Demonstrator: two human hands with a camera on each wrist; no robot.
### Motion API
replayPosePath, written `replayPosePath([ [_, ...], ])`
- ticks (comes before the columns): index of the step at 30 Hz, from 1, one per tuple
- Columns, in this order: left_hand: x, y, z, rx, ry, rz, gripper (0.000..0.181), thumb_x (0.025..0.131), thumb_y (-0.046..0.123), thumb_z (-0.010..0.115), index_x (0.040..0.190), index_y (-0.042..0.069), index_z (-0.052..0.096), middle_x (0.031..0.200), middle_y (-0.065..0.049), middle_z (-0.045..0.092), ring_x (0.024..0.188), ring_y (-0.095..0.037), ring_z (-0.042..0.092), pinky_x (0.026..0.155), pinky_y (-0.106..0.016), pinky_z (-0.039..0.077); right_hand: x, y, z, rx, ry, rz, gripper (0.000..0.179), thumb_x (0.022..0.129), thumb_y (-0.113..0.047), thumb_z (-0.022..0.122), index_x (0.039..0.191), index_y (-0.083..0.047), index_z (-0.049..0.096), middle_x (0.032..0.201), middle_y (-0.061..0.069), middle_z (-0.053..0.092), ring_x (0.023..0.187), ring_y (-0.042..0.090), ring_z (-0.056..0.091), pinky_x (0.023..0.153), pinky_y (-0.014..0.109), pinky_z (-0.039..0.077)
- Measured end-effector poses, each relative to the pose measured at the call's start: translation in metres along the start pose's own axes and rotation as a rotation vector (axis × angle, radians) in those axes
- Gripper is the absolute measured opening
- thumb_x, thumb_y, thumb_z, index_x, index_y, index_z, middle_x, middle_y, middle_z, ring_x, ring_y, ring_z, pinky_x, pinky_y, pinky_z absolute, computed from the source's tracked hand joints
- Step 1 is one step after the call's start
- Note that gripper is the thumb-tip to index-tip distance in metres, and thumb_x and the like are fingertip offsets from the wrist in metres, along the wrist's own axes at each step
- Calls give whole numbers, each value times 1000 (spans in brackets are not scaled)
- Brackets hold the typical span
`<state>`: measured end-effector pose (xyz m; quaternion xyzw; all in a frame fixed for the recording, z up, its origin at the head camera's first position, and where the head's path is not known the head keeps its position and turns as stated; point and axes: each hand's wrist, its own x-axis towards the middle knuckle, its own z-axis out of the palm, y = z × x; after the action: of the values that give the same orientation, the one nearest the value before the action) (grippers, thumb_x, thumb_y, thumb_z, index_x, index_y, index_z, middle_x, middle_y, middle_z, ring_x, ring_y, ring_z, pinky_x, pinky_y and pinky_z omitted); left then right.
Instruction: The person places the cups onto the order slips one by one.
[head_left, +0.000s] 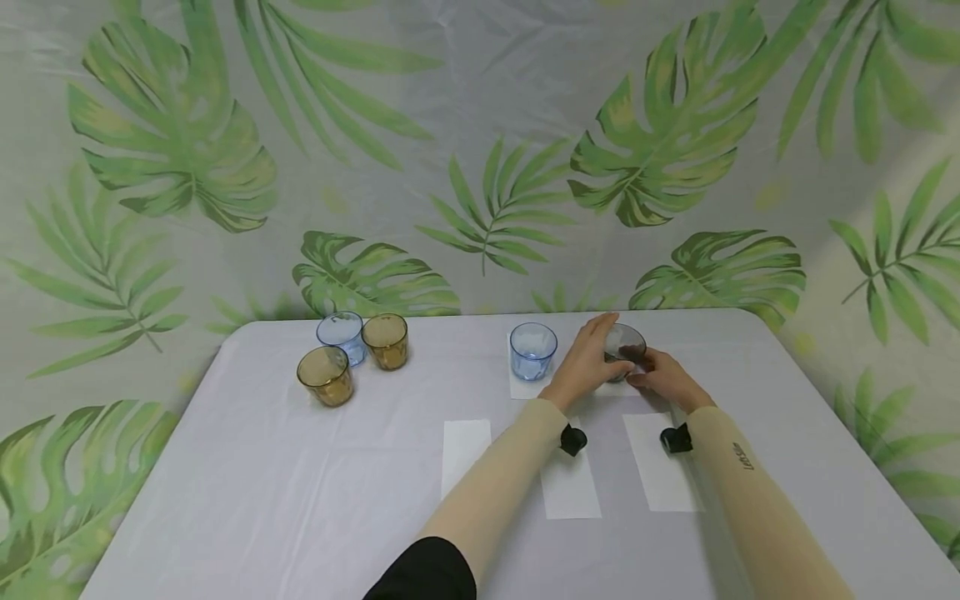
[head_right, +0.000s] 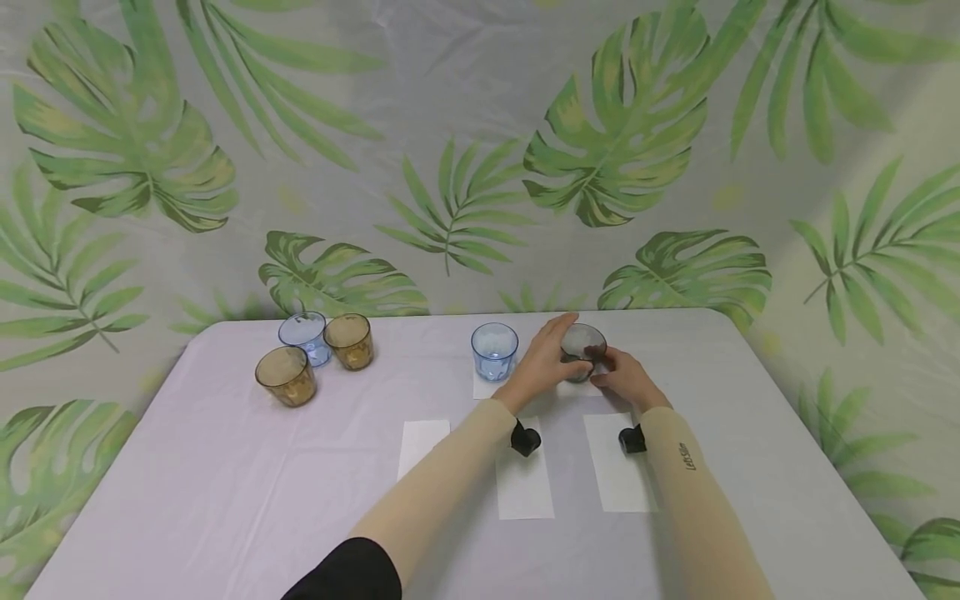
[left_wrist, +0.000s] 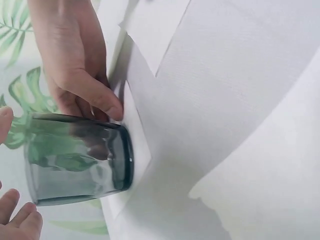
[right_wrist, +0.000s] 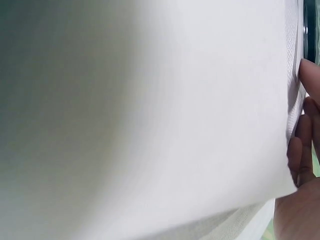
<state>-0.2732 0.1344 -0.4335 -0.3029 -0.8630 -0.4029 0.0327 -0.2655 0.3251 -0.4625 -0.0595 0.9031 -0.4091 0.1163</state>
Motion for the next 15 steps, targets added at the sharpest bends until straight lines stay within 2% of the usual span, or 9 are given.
replayPosePath([
  [5,-7,7,-11,-2,-18,62,78,87,29,72,149,8,31,152,-6,31,139,-16,27,110,-22,23,-1,0,1,8,-2,-21,59,93,-11,61,142,10,34,141,35,35,129,49,32,103,60,31],
  [9,-15,12,-20,-13,-34,114,78,87,30,71,150,7,30,152,-7,31,139,-15,26,111,-23,22,-1,2,-1,20,-12,-27,60,92,-9,60,143,9,34,143,34,33,132,49,29,104,60,29],
  [15,-27,15,-30,-24,-44,148,77,88,29,71,149,5,30,152,-9,32,139,-15,26,111,-24,23,-1,2,-1,31,-33,-38,60,92,-9,60,143,8,34,142,35,32,131,50,29,102,60,32],
])
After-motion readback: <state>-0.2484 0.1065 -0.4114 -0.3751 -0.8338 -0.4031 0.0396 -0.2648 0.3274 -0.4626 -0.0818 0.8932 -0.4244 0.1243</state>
